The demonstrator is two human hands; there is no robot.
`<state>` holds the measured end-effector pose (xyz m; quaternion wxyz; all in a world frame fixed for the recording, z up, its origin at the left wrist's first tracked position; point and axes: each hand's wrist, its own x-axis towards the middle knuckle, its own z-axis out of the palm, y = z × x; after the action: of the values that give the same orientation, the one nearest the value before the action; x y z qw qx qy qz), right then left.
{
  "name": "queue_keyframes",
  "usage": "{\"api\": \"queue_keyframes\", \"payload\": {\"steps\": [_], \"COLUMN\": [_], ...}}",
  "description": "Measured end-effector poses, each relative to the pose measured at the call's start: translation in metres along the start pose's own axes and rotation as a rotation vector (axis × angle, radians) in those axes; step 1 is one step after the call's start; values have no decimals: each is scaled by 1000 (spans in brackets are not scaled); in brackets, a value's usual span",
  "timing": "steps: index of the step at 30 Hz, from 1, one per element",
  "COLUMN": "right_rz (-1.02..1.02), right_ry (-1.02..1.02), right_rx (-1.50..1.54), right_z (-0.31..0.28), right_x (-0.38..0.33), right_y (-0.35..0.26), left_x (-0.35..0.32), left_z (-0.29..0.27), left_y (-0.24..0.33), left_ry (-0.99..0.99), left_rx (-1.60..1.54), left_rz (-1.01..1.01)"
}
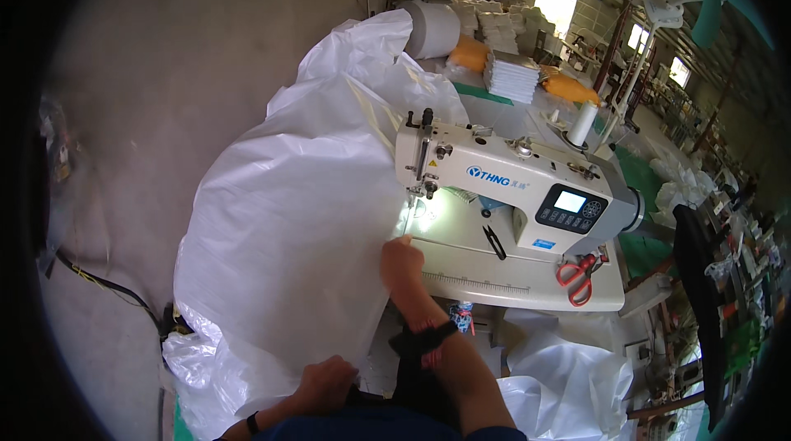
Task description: Sewing together large white plastic or synthetic fabric sheets using an industrial sewing machine.
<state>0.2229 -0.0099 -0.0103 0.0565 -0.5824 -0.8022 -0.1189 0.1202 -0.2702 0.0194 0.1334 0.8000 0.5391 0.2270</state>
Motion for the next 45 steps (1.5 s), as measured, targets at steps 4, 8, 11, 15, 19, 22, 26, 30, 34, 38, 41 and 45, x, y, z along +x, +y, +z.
{"api": "queue_keyframes", "payload": {"steps": [4,8,11,15,19,22,26,30,34,38,41,45], "right_rz": [76,121,116,139,176,157,137,160,160,145,166,142], "right_ry": [-100,-57,-102,-135,-212,-194,-192,-175,-159,-158,-180,-101], "right_rx": [219,328,358,518,619,613,605,633,638,613,546,379], "right_z": [-25,-21,-22,-25,-28,-25,-20,-20,-21,-19,-22,-14], "right_x": [-36,-45,-46,-40,-41,-48,-53,-53,-53,-51,-41,-20], "right_y": [-1,7,3,-1,3,0,0,-2,-3,-4,-3,6], "left_x": [8,24,42,64,83,91,101,102,102,108,116,136], "left_z": [12,22,23,25,23,34,47,37,11,-13,-29,-39], "left_y": [-7,-9,-6,-16,-19,-29,-41,-42,-64,-114,-130,-146], "left_ry": [-6,82,147,202,138,129,225,74,339,569,602,496], "left_rx": [-82,-207,-300,-371,-284,-312,-515,-485,107,314,206,273], "left_rz": [-121,-190,-242,-293,-287,-309,-289,-344,-158,-227,-241,-100]}}
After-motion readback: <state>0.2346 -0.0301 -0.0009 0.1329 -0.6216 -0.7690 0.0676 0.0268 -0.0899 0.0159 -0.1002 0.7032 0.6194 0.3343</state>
